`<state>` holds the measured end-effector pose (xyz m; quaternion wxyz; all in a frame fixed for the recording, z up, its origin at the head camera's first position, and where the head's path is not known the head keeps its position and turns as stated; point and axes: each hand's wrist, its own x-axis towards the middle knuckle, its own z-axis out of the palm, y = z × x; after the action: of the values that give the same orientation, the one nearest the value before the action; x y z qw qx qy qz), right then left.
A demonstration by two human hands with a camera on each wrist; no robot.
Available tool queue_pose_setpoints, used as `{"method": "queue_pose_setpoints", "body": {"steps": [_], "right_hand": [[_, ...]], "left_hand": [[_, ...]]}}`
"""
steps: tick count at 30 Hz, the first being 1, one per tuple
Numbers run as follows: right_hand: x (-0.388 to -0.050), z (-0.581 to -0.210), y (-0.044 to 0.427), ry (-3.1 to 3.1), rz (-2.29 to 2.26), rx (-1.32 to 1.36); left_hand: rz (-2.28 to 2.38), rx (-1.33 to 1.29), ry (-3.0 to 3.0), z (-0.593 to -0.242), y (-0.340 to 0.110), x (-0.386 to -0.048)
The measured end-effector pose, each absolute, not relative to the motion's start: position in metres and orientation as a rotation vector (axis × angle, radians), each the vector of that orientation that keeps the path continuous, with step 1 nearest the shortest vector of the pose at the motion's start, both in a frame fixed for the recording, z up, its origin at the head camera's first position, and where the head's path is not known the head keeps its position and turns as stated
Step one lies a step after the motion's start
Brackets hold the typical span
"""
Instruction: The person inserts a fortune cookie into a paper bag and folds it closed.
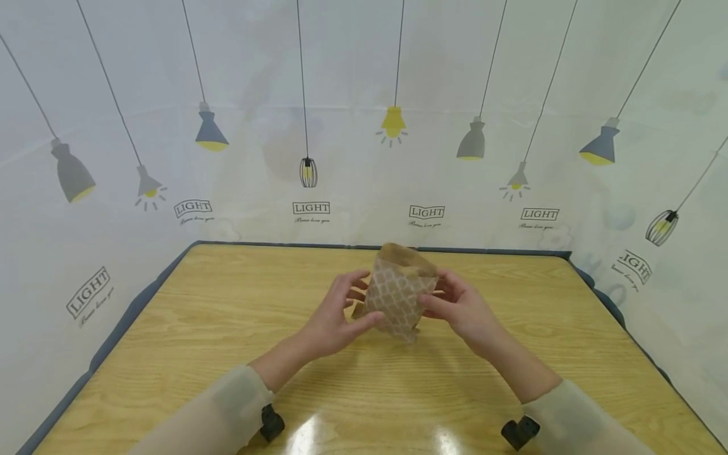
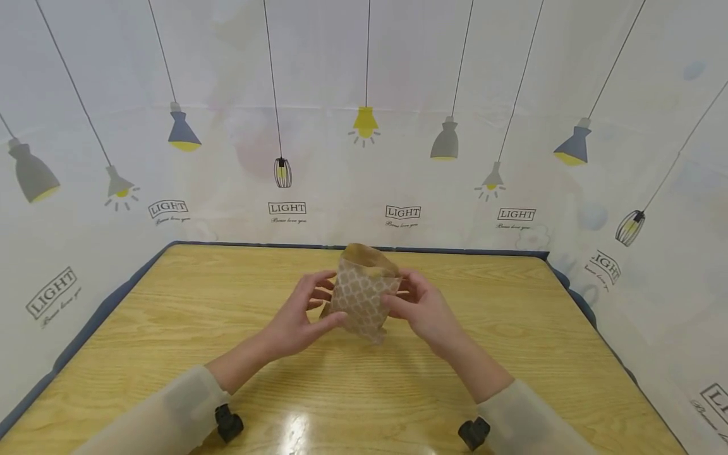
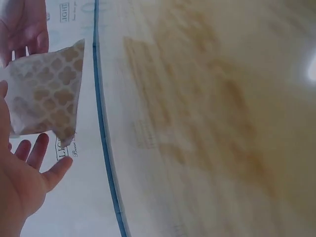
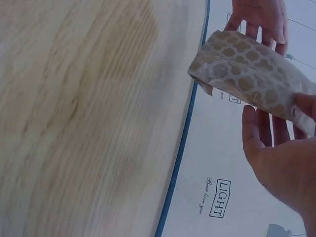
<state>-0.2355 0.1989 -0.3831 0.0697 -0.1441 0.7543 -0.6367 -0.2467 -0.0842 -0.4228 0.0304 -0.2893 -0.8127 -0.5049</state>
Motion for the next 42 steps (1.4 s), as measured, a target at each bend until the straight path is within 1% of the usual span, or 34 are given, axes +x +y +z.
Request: {"method": "queue_pose_setpoints", "body": {"steps": [4, 8, 15, 21, 33, 39, 42], "right_hand": [[-0.236, -0.385, 0.202, 2.298, -1.84, -0.559], [-0.235, -0.386, 0.204, 2.3, -1.786, -0.606], [-0.235, -0.389, 0.206, 2.314, -1.731, -0.583], [-0.235, -0.391, 0.206, 2.319, -1.736, -0.574], [-0.235, -0.391, 0.203, 2.396, -1.736, -0.538], [-0.233, -0.393, 0.204, 2.41, -1.619, -0.51], [-0.233, -0.391, 0.205, 2.42, -1.631, -0.498]], "left_hand": [[-1.67, -0.884, -2.498, -0.419, -0.084, -0.246], [-1.832, -0.887, -2.453, -0.417, -0.084, -0.249], [-1.921, -0.822, -2.455, -0.418, -0.087, -0.251], [-1.97, -0.823, -2.422, -0.419, -0.091, -0.251], [-1.914, -0.827, -2.315, -0.419, -0.091, -0.254], [-1.931, -0.741, -2.448, -0.422, -0.095, -0.257], [-1.891, -0.753, -2.466, -0.421, -0.098, -0.259]]}}
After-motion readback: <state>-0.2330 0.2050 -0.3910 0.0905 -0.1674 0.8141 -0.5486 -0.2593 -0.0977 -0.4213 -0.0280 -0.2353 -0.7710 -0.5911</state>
